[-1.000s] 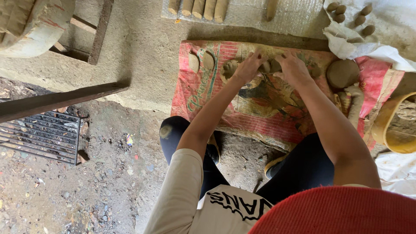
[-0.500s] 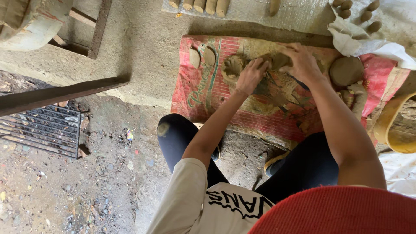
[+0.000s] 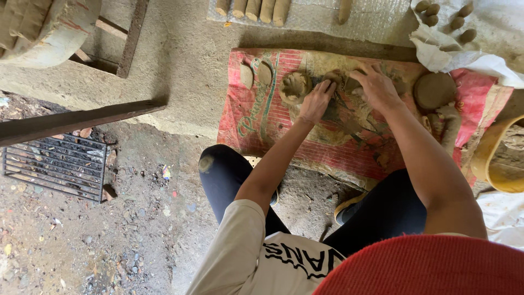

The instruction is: The person shapes pieces of clay by hand, flattening some and rolling others into balls on a work surface.

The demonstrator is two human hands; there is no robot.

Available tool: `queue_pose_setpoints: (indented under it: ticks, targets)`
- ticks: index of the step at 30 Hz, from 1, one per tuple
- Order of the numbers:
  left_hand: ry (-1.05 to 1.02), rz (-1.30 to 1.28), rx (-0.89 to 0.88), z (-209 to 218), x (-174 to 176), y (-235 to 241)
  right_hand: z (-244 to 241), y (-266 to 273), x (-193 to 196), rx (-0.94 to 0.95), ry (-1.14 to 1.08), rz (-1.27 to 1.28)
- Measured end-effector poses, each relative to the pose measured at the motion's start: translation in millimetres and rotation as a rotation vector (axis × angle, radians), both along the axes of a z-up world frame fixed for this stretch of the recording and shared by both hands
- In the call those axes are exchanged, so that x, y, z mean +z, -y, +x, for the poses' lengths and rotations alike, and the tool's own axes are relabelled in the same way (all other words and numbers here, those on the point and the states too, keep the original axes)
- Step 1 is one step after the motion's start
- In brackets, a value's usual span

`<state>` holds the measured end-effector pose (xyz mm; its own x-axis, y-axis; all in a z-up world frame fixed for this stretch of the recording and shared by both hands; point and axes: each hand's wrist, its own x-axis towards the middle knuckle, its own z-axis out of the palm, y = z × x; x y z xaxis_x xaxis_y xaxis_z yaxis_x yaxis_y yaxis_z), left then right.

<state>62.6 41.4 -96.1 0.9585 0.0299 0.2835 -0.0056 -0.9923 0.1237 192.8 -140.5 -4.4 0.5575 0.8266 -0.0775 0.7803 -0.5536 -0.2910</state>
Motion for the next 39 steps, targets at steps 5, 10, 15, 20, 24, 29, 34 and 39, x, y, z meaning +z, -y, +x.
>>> queue_pose_setpoints:
  ticks: [5, 10, 15, 20, 24, 29, 34, 39]
  targets:
    - [-0.007, 0.064, 0.011, 1, 5, 4, -1, -6, -8, -0.041, -0.052, -0.014]
    - [0.005, 0.121, 0.030, 5, 3, 6, 0, -10, -6, -0.058, -0.076, -0.037]
    - [0.053, 0.116, 0.035, 5, 8, 10, 0, -10, -12, -0.038, -0.023, -0.001]
    - [0.029, 0.110, 0.044, 8, 14, 14, -1, -10, -20, -0.004, 0.052, 0.026]
    - [0.025, 0.116, 0.024, 7, 18, 15, -2, -11, -20, -0.011, 0.052, 0.006]
    - [0.105, 0.174, 0.031, -8, 51, 20, 2, -5, 8, 0.051, 0.060, 0.085]
    - [-0.094, 0.126, -0.117, -49, 70, 54, 39, 64, 19, -0.286, 0.120, 0.297]
    - [-0.107, 0.313, -0.690, -109, 36, 91, 61, 126, -22, -0.398, -0.067, 0.477]
